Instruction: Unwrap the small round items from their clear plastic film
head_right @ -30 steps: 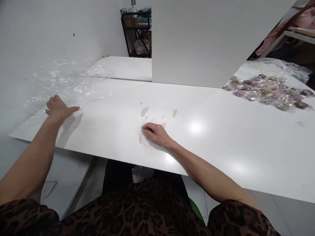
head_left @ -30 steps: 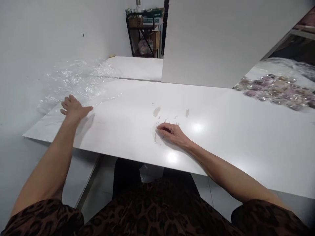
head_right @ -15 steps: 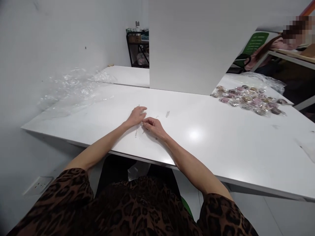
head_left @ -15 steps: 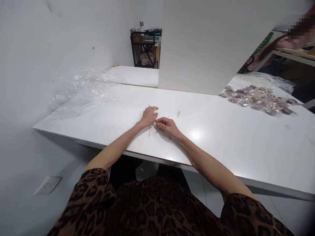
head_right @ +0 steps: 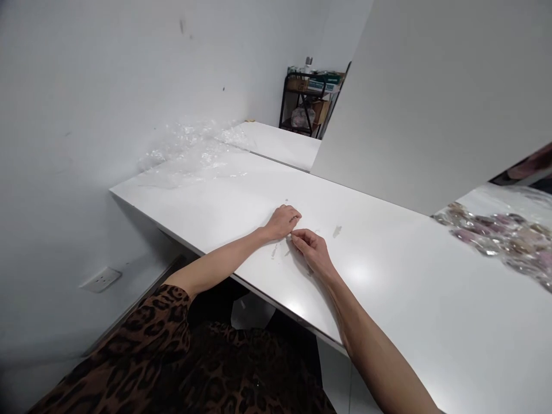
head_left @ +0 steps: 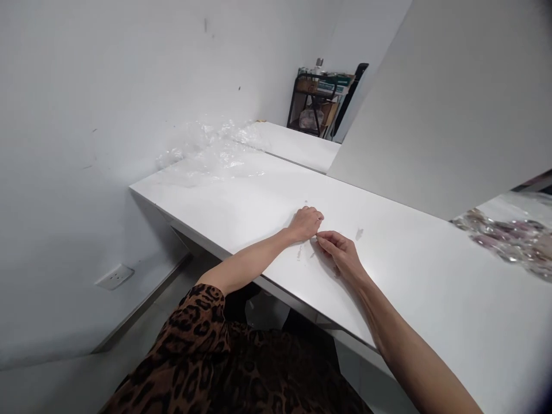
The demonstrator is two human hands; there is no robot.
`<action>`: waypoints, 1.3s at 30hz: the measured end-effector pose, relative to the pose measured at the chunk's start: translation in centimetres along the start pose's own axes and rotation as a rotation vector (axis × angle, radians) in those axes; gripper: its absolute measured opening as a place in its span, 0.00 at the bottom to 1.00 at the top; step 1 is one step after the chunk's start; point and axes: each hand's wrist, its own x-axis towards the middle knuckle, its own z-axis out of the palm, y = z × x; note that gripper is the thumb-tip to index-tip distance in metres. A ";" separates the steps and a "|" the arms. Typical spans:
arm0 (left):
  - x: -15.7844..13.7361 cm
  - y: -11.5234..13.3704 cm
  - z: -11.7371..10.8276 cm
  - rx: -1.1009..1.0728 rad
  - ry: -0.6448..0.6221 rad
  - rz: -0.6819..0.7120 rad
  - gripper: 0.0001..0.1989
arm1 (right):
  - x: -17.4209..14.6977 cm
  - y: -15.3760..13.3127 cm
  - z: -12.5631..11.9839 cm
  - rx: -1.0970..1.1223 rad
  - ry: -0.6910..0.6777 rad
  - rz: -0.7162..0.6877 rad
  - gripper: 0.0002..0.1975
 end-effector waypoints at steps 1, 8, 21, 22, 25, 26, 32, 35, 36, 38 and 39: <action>-0.1 0.1 -0.1 0.007 -0.006 0.010 0.19 | 0.0 0.2 -0.2 -0.004 0.003 0.000 0.21; -0.5 0.5 -0.3 0.061 -0.048 0.095 0.19 | 0.4 1.3 -0.9 -0.029 0.054 0.009 0.19; -0.5 0.2 -0.1 0.081 -0.020 0.221 0.17 | 0.8 0.3 -1.0 0.168 0.096 0.102 0.14; -0.4 0.1 0.0 0.079 -0.015 0.230 0.16 | 0.8 0.3 -1.0 0.165 0.096 0.097 0.14; -0.2 0.0 0.4 0.074 -0.015 0.249 0.16 | 0.8 0.2 -1.0 0.150 0.096 0.095 0.14; -0.2 0.0 0.4 0.073 -0.016 0.249 0.16 | 0.8 0.2 -1.0 0.151 0.096 0.098 0.14; -0.5 0.2 -0.7 0.089 -0.011 0.148 0.18 | 0.7 0.3 -0.7 0.224 0.122 0.116 0.18; -0.6 0.1 -1.1 0.090 -0.008 0.086 0.18 | 1.6 0.3 -1.1 0.229 0.145 0.136 0.18; -0.6 0.1 -1.1 0.089 -0.002 0.071 0.18 | 2.3 0.2 -1.3 0.209 0.160 0.130 0.19; -0.4 -0.1 -1.0 0.086 0.020 0.043 0.18 | 4.8 -0.1 -2.1 0.123 0.203 0.067 0.19; -0.3 -0.1 -1.0 0.086 0.037 0.031 0.18 | 6.5 -0.3 -2.5 0.056 0.232 0.011 0.19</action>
